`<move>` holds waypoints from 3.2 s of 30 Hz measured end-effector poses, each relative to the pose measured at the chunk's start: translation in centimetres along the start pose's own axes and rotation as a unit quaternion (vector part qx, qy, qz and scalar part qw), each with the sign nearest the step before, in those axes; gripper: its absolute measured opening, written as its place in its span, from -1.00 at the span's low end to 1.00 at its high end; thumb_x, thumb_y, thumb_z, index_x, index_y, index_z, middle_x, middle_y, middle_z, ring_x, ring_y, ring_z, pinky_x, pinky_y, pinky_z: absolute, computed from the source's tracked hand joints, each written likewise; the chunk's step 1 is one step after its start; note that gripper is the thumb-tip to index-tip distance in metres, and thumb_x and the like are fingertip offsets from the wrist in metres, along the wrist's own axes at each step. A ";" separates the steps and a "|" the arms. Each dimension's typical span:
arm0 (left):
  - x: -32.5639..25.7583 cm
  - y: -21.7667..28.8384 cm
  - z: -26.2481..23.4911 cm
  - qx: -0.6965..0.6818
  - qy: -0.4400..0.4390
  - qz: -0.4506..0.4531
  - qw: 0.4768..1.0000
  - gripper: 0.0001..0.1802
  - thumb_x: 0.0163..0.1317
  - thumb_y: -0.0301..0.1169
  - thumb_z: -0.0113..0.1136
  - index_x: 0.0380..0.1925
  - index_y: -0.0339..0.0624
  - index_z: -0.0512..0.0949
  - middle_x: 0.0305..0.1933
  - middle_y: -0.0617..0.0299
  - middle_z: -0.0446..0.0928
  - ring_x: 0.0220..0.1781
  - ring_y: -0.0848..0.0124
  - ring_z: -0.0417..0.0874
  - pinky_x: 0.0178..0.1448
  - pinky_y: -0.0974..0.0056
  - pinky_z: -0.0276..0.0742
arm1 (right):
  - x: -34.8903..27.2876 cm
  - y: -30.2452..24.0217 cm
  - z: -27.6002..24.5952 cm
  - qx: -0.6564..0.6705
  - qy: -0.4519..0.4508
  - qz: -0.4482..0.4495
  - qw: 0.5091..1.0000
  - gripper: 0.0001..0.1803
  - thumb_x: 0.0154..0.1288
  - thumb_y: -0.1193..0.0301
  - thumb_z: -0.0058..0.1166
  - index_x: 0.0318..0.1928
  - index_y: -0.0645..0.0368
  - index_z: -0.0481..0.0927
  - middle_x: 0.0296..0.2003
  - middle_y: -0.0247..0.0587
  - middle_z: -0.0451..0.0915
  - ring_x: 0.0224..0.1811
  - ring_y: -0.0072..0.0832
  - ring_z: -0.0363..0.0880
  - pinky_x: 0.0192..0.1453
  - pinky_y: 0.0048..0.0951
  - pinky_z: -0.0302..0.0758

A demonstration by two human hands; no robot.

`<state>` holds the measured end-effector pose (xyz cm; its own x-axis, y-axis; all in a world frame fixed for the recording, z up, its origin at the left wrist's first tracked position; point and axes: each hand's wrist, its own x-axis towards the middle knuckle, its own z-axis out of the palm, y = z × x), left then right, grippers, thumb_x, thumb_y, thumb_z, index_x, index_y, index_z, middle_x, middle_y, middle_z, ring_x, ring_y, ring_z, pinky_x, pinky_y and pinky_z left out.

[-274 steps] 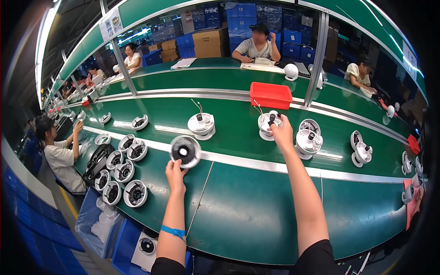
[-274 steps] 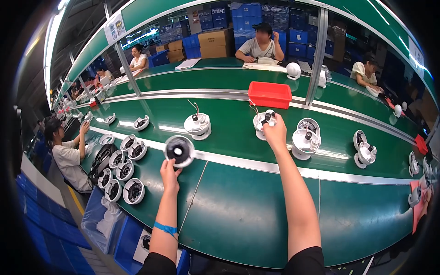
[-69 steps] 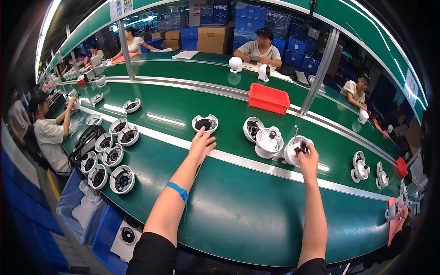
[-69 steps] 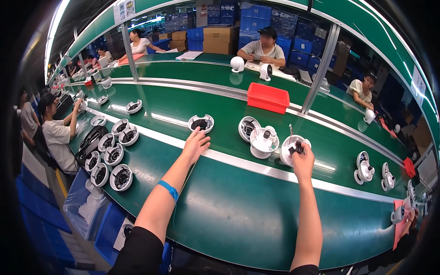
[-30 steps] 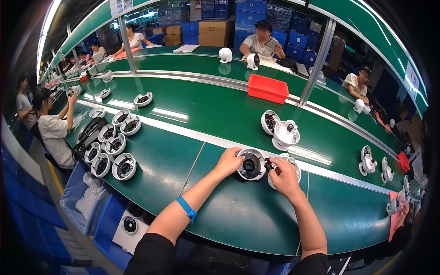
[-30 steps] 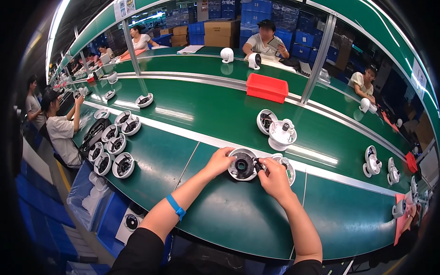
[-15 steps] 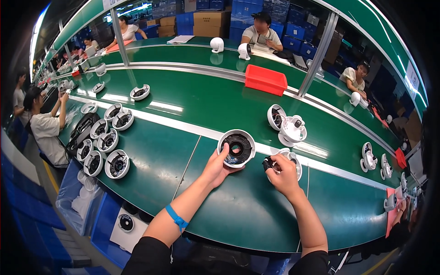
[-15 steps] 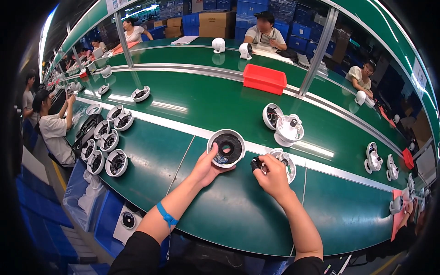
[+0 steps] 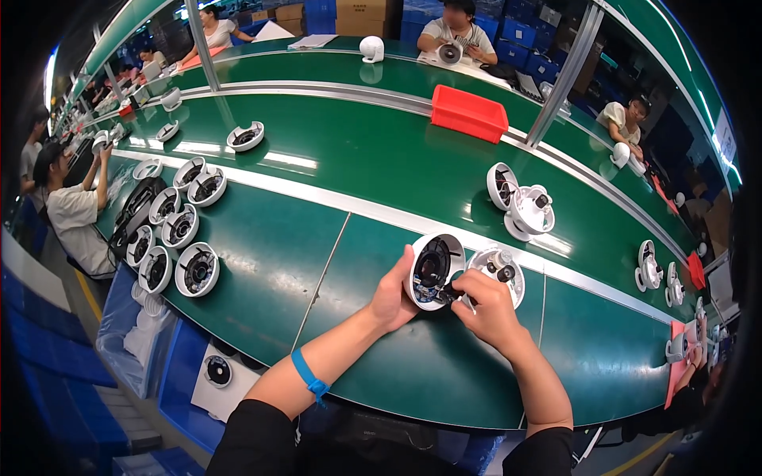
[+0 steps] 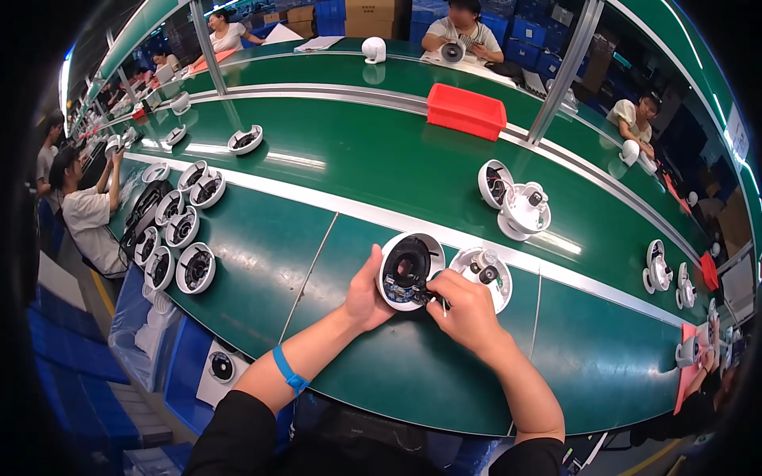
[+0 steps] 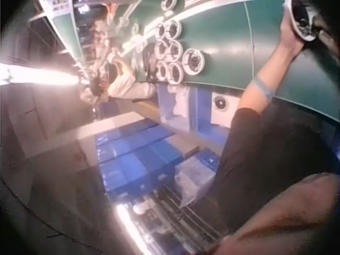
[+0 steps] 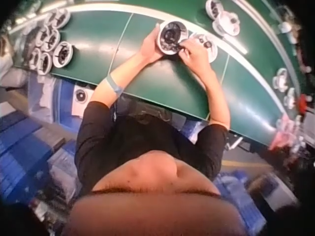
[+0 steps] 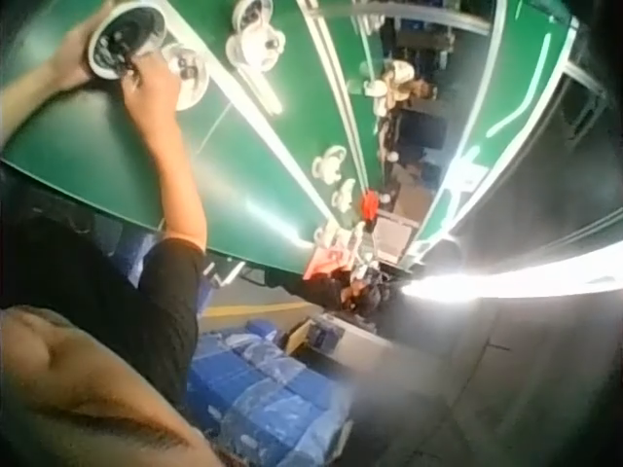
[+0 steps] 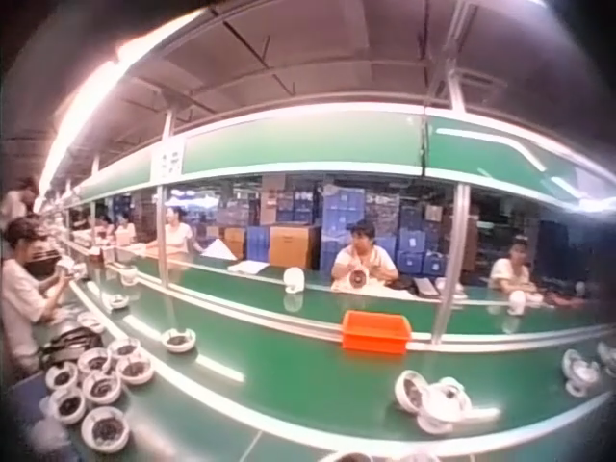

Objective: Manually assembling dome-style security camera components on a factory production line.

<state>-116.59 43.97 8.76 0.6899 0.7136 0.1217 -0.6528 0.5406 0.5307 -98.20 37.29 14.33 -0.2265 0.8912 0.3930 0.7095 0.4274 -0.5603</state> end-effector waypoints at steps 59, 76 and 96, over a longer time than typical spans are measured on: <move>-5.8 16.8 -10.4 0.124 -0.003 0.067 0.990 -0.24 0.46 -0.03 0.07 0.51 -0.17 0.14 0.39 0.12 0.38 0.37 0.35 0.45 0.45 0.17 0.39 | 12.9 -11.2 15.7 -0.110 0.050 -0.101 0.988 -0.73 -0.12 0.52 0.36 -0.29 0.18 0.73 -0.45 -0.22 0.61 -0.41 -0.25 0.60 -0.36 -0.28 0.55; -7.5 21.2 -12.1 0.311 0.008 0.079 0.947 -0.10 0.38 0.06 0.15 0.54 -0.17 0.09 0.44 0.06 0.32 0.39 0.30 0.42 0.50 0.12 0.31 | 15.9 -12.3 19.1 -0.272 0.030 -0.239 0.932 -0.83 0.05 0.46 0.23 -0.29 0.18 0.67 -0.51 -0.39 0.46 -0.47 -0.50 0.49 -0.49 -0.44 0.42; -9.0 25.5 -14.7 0.068 0.066 0.007 0.995 -0.27 0.55 0.17 -0.18 0.40 -0.21 0.35 0.32 0.05 0.53 0.34 0.22 0.58 0.44 0.06 0.50 | 18.9 -14.6 21.3 0.048 0.089 0.038 0.994 -0.73 0.16 0.72 0.08 -0.10 0.41 0.66 -0.29 -0.08 0.66 -0.41 -0.36 0.62 -0.32 -0.43 0.54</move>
<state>-144.05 57.90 8.92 0.6277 0.7781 0.0232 -0.6073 0.4708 0.6400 -127.05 51.14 14.39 -0.0472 0.8841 0.4649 0.6518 0.3800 -0.6564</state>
